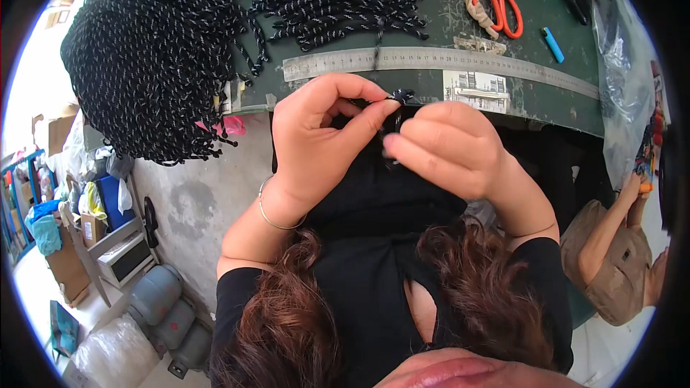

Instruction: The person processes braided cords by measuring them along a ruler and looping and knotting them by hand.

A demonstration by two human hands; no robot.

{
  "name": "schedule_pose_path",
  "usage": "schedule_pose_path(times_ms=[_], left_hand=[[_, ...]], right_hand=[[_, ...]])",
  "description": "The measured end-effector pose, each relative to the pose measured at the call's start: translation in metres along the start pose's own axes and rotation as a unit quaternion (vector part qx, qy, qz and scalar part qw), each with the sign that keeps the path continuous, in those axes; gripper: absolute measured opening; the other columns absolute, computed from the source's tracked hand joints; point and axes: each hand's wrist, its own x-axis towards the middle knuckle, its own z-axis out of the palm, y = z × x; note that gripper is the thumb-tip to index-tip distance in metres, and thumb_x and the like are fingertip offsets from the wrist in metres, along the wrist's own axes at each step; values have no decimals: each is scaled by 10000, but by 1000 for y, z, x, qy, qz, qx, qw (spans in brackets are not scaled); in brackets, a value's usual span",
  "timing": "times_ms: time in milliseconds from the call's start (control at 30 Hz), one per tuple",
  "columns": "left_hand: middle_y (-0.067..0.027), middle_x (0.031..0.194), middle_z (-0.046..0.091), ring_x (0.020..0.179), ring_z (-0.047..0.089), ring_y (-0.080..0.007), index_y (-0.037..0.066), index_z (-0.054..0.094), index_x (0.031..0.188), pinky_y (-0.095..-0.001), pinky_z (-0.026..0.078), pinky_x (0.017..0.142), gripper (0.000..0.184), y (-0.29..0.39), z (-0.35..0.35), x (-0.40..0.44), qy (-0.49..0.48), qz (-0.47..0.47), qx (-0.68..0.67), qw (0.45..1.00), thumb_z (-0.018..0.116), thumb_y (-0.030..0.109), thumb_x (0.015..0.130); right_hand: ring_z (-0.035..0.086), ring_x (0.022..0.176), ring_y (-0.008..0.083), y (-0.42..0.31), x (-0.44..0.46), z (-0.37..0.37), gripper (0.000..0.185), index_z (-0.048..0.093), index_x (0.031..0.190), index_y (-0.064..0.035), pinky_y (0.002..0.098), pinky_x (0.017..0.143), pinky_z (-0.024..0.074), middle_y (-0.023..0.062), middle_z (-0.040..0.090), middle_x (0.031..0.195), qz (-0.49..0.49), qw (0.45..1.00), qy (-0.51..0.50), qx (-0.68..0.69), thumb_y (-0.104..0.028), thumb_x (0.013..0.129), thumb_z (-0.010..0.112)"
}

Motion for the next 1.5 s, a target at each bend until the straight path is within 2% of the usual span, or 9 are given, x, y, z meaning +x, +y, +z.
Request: schedule_pose_path(times_ms=[67, 233, 467, 733, 867, 1133, 1267, 1400, 1500], left_hand=[[-127, 880, 669, 732, 660, -175, -23, 649, 880, -257, 539, 649, 163, -2, -3, -1, -12, 34, 126, 991, 730, -55, 743], [-117, 889, 670, 792, 658, -219, -17, 646, 885, -307, 540, 699, 183, 7, -1, 6, -176, 159, 132, 963, 714, -59, 720], [-131, 930, 672, 810, 653, -238, -15, 643, 887, -327, 536, 721, 203, 19, -15, 13, -24, 400, 310, 862, 687, -91, 704], [-128, 898, 669, 738, 654, -188, -11, 644, 887, -245, 524, 638, 193, -7, 2, 8, 8, 78, 4, 997, 715, -94, 728], [-106, 963, 657, 856, 620, -118, -59, 611, 952, -230, 521, 746, 164, 5, 3, 5, -16, -12, -10, 1000, 639, -143, 814], [-84, 848, 669, 694, 637, -171, -9, 647, 878, -254, 516, 615, 207, -2, -3, 9, -112, 120, 89, 982, 722, -88, 702], [-89, 858, 673, 718, 641, -192, -6, 646, 867, -274, 519, 624, 210, 16, -3, 14, -117, 285, 145, 940, 713, -95, 689], [-114, 878, 673, 750, 649, -227, -16, 635, 869, -288, 523, 636, 207, 10, -15, 17, -2, 401, 275, 873, 714, -97, 695], [-131, 875, 668, 752, 654, -218, -24, 631, 887, -282, 527, 631, 207, -8, -15, 12, -1, 282, 178, 943, 710, -101, 712]], right_hand=[[560, 650, 207, 0, 4, -2, 146, 670, 874, 2, 310, 580, 465, 60, 597, 773, -21, 1000, 1, 21, -3, 730, 698], [552, 650, 194, 16, 27, -9, 136, 666, 889, 9, 289, 588, 444, 52, 579, 746, 212, 966, 33, 143, -15, 757, 690], [526, 606, 166, 13, 2, 21, 127, 635, 868, -7, 273, 553, 413, 40, 561, 703, 399, 847, -94, 339, -74, 794, 713], [520, 553, 198, -10, -3, 10, 143, 633, 811, -20, 292, 503, 419, 43, 555, 696, 315, 944, 41, 85, -41, 721, 742], [553, 598, 215, 4, -6, 4, 177, 655, 867, -14, 286, 524, 444, 55, 580, 739, 68, 997, 26, -30, 0, 702, 716], [578, 670, 174, 13, 26, -17, 207, 649, 930, 18, 248, 559, 457, 58, 600, 808, 132, 984, 28, 117, 50, 726, 663], [567, 664, 104, 31, 21, 12, 155, 646, 911, 2, 228, 554, 447, 31, 612, 790, 385, 878, 87, 271, 38, 759, 641], [541, 645, 55, 15, 14, 17, 93, 634, 896, -7, 219, 532, 427, -7, 605, 768, 496, 766, -117, 392, -1, 804, 629], [528, 607, 61, 3, 7, 17, 92, 624, 852, -17, 228, 502, 412, 6, 576, 728, 541, 699, -152, 444, 4, 774, 669]])
